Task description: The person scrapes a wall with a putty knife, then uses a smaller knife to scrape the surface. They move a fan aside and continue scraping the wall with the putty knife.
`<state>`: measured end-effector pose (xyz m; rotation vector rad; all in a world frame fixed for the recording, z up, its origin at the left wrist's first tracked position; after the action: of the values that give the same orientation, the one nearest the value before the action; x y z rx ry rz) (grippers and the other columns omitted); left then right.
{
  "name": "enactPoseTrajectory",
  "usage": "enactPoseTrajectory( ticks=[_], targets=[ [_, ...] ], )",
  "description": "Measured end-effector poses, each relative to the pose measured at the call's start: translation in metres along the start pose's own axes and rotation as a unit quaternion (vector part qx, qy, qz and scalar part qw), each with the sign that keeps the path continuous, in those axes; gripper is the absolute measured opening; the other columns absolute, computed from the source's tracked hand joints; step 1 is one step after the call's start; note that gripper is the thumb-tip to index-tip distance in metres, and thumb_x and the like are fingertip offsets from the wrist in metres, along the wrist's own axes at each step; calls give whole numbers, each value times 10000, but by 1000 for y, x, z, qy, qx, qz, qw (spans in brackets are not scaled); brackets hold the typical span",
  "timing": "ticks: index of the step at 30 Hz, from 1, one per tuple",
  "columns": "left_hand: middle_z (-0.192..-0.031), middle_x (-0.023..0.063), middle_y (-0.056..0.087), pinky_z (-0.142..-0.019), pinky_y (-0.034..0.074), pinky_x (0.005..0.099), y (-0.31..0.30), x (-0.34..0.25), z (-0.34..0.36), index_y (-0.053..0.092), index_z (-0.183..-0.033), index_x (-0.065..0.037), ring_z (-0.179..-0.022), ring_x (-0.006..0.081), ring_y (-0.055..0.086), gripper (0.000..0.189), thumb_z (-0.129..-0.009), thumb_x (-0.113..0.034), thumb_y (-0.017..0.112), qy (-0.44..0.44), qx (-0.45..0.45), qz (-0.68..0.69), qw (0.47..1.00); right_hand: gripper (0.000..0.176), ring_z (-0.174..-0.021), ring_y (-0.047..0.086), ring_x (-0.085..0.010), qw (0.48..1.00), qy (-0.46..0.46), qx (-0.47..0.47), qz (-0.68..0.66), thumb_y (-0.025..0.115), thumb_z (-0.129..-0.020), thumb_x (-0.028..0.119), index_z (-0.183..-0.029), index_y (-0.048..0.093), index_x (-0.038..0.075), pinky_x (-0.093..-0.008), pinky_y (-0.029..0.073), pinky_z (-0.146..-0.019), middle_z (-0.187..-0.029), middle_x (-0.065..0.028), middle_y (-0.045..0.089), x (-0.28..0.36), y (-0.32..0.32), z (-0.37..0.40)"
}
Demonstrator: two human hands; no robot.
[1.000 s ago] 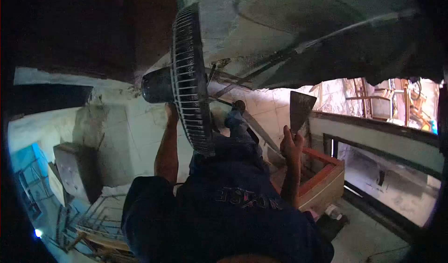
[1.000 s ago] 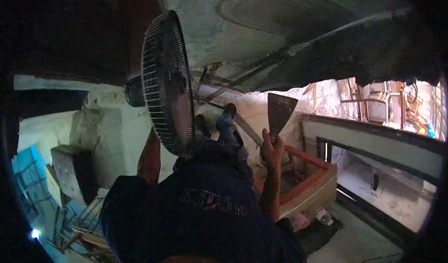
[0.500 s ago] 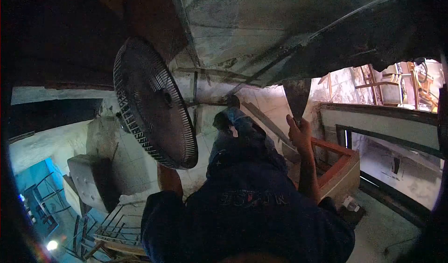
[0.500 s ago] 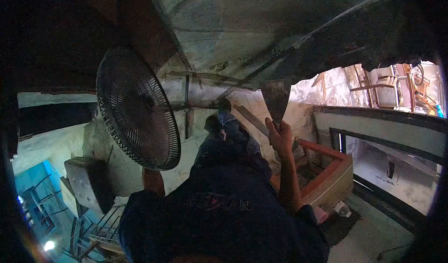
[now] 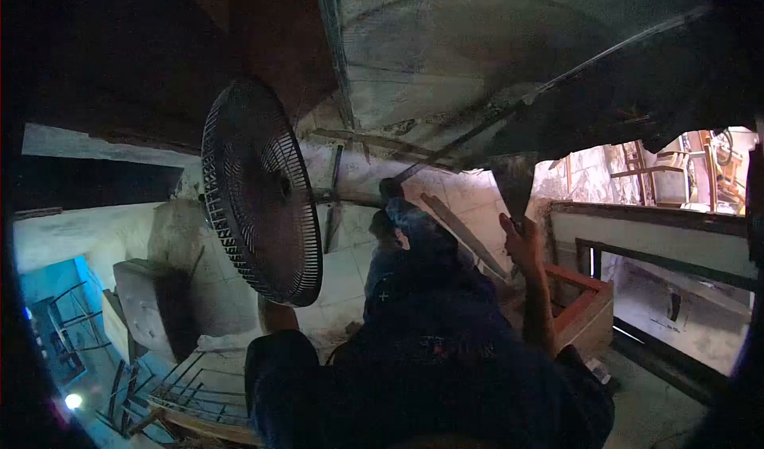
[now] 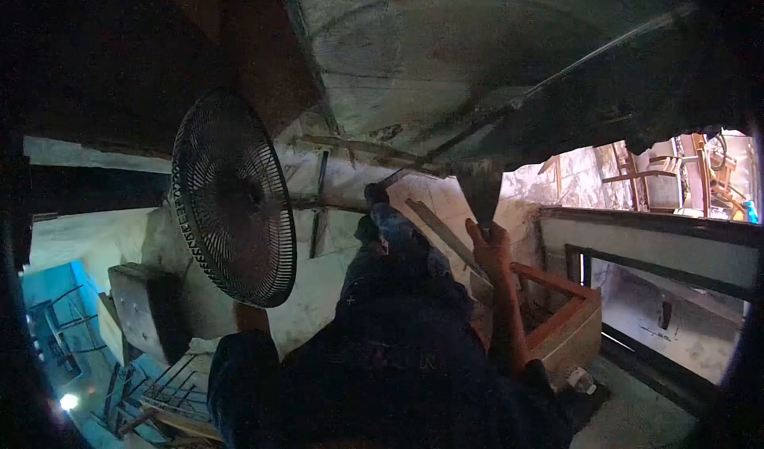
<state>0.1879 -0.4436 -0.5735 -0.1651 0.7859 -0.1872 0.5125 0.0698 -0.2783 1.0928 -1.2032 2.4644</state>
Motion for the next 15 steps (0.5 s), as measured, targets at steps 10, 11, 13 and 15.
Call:
enactPoseTrajectory(
  ticks=[10,11,13,15],
  targets=[
    [-881,100,611,-603,448,361,45,-9,-36,580,-1042,-16,-690,194,544,426,-790,-356,625,18,98,-96,990,422,-529,386,-79,999,18,-17,30,628,-820,400,-699,559,2,-294,335,-474,-531,6,422,-9,-6,0],
    [-880,100,611,-603,448,361,51,-2,-38,580,-1043,-16,-688,193,543,426,-791,-357,624,15,111,-106,988,432,-529,396,-85,999,3,-7,45,623,-820,408,-708,563,-4,-297,339,-476,-535,-3,433,-13,-7,0],
    [-878,99,610,-601,449,361,60,2,-45,580,-1044,-16,-686,193,542,428,-792,-359,623,19,132,-121,984,451,-525,420,-101,997,36,0,67,609,-822,424,-750,576,-21,-305,359,-482,-542,-23,461,-24,-6,-4],
    [-877,98,610,-600,449,360,70,1,-52,580,-1045,-16,-683,193,542,429,-793,-360,621,28,149,-132,980,464,-532,443,-116,997,50,-7,57,603,-822,435,-778,582,-27,-321,376,-493,-563,-41,495,-26,-3,-6]
  ],
)
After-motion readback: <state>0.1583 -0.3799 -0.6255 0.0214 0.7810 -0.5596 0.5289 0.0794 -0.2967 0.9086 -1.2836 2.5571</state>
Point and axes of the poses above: each hand's wrist, its own z-axis away from the middle knuckle, its own y-axis out of the palm, x = y × z, the point moved 2 cm from there along -z, towards the middle knuckle
